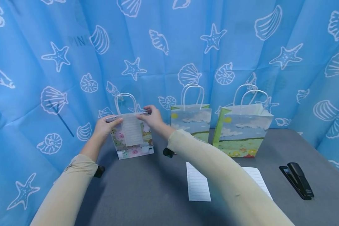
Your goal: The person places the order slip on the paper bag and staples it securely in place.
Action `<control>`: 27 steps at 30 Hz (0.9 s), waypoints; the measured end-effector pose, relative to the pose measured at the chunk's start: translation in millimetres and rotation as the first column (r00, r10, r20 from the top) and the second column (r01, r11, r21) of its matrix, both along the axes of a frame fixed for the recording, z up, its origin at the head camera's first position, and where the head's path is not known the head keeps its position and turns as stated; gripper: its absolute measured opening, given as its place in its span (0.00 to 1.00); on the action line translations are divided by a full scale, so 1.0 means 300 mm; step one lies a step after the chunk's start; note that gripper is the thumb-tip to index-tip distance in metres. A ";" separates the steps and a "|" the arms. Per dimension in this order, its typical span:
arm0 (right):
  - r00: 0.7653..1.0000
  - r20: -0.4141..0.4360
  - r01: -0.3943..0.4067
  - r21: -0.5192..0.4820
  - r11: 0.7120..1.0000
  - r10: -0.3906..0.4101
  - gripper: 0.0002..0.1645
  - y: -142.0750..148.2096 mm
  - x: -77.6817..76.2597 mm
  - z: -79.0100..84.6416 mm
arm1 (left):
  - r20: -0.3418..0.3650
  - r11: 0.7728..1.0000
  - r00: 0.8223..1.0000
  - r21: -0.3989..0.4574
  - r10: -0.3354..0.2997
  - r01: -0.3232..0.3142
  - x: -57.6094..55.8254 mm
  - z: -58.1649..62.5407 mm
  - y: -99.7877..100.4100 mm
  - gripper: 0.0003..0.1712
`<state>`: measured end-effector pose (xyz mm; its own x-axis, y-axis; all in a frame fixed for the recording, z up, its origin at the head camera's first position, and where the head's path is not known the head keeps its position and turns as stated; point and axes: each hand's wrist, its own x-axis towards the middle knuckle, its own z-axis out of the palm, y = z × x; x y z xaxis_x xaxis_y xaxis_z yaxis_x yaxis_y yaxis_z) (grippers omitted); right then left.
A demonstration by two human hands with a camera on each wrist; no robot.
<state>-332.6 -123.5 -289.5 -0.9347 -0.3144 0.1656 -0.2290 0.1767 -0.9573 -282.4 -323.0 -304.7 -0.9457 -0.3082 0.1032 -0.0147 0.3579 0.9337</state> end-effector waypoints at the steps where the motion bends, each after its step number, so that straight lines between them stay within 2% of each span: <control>1: 1.000 -0.019 -0.001 0.010 1.000 0.001 0.31 0.011 0.009 0.004 | 0.000 1.000 1.000 -0.002 -0.004 0.004 0.000 -0.003 -0.001 0.36; 4: 0.996 -0.090 -0.019 0.055 0.998 0.024 0.32 0.049 0.042 0.020 | -0.003 1.000 1.000 -0.007 -0.020 0.020 0.001 -0.005 -0.004 0.36; 7: 0.981 -0.183 -0.048 0.097 0.994 0.065 0.34 0.093 0.084 0.040 | -0.004 1.000 1.000 -0.012 -0.029 0.029 0.003 -0.002 -0.009 0.37; 10: 0.958 -0.273 -0.068 0.093 0.993 0.091 0.35 0.141 0.122 0.061 | -0.005 0.999 0.999 -0.008 -0.036 0.036 0.002 0.002 -0.013 0.37; 13: 0.941 -0.328 -0.064 0.082 0.995 0.087 0.34 0.192 0.157 0.075 | -0.004 0.999 0.999 -0.009 -0.044 0.044 -0.001 0.005 -0.012 0.39; 21: 0.921 -0.377 -0.090 0.049 0.995 0.102 0.34 0.339 0.230 0.106 | 0.007 0.999 0.999 -0.025 -0.032 0.032 0.003 0.004 -0.010 0.40; 27: 0.906 -0.414 -0.082 0.036 0.996 0.090 0.32 0.467 0.257 0.132 | 0.015 0.998 0.999 -0.025 -0.052 0.053 0.004 0.005 -0.009 0.41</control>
